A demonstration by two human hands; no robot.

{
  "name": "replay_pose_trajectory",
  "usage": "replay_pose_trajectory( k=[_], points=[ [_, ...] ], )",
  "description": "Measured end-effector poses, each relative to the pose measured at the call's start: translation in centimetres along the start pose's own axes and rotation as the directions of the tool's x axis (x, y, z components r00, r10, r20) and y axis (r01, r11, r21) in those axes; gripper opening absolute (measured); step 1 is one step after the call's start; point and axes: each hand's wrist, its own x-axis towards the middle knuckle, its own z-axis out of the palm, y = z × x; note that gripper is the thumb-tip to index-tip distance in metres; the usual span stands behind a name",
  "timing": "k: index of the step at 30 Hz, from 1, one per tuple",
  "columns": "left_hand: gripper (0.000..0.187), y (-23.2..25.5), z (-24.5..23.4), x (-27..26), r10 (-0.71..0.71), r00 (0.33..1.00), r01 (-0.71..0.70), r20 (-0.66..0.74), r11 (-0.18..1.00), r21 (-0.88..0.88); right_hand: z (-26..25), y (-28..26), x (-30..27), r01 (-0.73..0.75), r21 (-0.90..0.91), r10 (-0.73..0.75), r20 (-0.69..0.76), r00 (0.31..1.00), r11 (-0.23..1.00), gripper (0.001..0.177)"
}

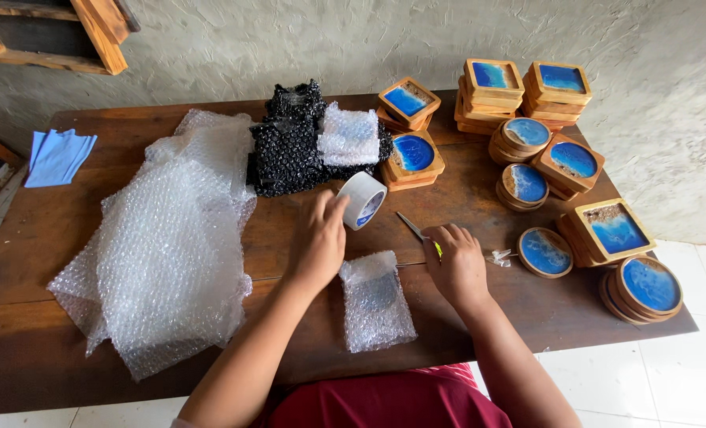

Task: The person wraps small coasters with ocean-themed resin art in bubble wrap and secures them with adhesive tape using scissors.

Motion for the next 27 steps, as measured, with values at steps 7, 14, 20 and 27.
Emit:
replay_pose_trajectory(
  k=[7, 14, 20, 27],
  points=[
    [0.025, -1.5, 0.1, 3.8, 0.117, 0.993, -0.116, -0.003, 0.991, 0.061, 0.1, 1.0, -1.5, -0.13, -0.418, 0.215, 0.164, 0.963, 0.899, 0.021],
    [0.008, -2.8, 2.4, 4.3, 0.188, 0.977, -0.19, -0.103, 0.982, -0.008, 0.9, 3.4, -1.8, -0.151, -0.285, 0.254, 0.368, 0.895, 0.946, 0.034],
    [0.007, -3.6, 3.5, 4.9, 0.154, 0.988, -0.154, -0.027, 0.988, -0.004, 1.2, 4.7, -2.3, -0.103, -0.347, 0.237, 0.369, 0.899, 0.932, 0.021],
    [0.006, -3.0, 2.8, 5.3, 0.081, 0.993, -0.076, 0.083, 0.996, -0.054, -1.8, 3.5, 0.4, -0.231, -0.28, 0.347, 0.5, 0.794, 0.932, 0.043]
  ],
)
